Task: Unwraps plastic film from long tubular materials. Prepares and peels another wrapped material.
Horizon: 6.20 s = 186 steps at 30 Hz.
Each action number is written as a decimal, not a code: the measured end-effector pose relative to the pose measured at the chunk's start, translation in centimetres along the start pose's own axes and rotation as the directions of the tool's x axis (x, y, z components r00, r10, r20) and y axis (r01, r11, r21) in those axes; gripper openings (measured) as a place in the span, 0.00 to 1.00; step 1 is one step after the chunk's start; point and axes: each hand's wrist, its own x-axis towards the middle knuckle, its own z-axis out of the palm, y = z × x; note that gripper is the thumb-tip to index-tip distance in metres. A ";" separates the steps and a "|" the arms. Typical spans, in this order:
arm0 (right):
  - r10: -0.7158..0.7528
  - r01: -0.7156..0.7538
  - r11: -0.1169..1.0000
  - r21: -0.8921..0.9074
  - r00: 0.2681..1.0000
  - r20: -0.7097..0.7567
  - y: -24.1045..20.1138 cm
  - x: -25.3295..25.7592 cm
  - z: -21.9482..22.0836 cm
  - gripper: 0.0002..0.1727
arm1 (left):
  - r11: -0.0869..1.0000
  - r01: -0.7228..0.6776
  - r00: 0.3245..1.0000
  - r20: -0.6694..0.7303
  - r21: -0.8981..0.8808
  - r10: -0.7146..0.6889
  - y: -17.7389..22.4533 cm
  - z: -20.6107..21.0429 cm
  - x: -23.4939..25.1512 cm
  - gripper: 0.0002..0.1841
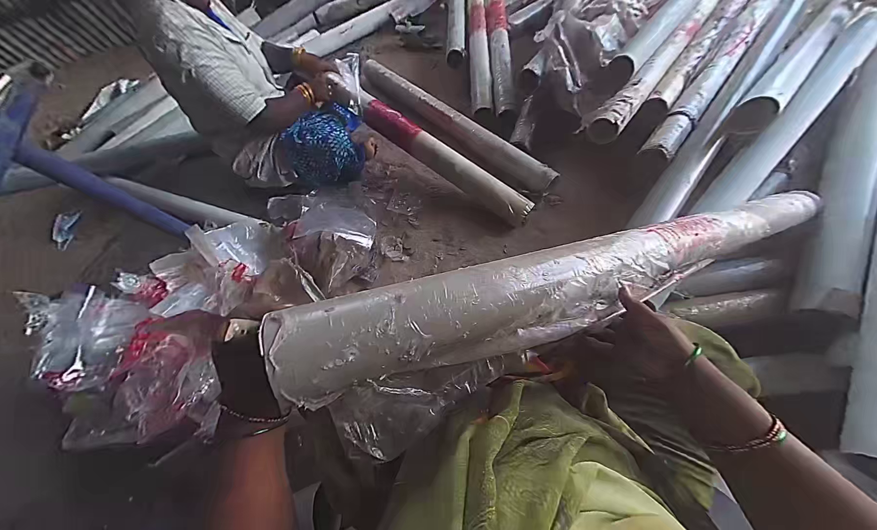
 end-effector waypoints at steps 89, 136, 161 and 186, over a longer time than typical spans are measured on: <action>-0.020 0.963 -0.001 -0.270 0.270 0.963 3.4 -8.8 18.9 0.16 | 0.806 0.220 0.937 0.349 -0.549 -0.018 0.1 0.2 -11.8 0.12; -0.199 0.780 -0.616 -0.111 -0.018 0.980 3.4 -5.3 17.5 0.13 | 0.687 -0.074 0.965 0.123 -0.723 0.233 -4.1 3.5 -10.7 0.17; -0.184 0.737 -0.674 -0.052 -0.099 0.978 4.8 -3.2 18.3 0.08 | 0.627 -0.183 0.946 0.037 -0.758 0.321 -5.5 4.6 -10.7 0.13; -0.513 0.825 -0.563 -0.035 -0.316 0.798 0.8 -9.6 24.8 0.17 | 0.634 -0.232 0.936 0.009 -0.737 0.353 -6.1 4.9 -11.2 0.08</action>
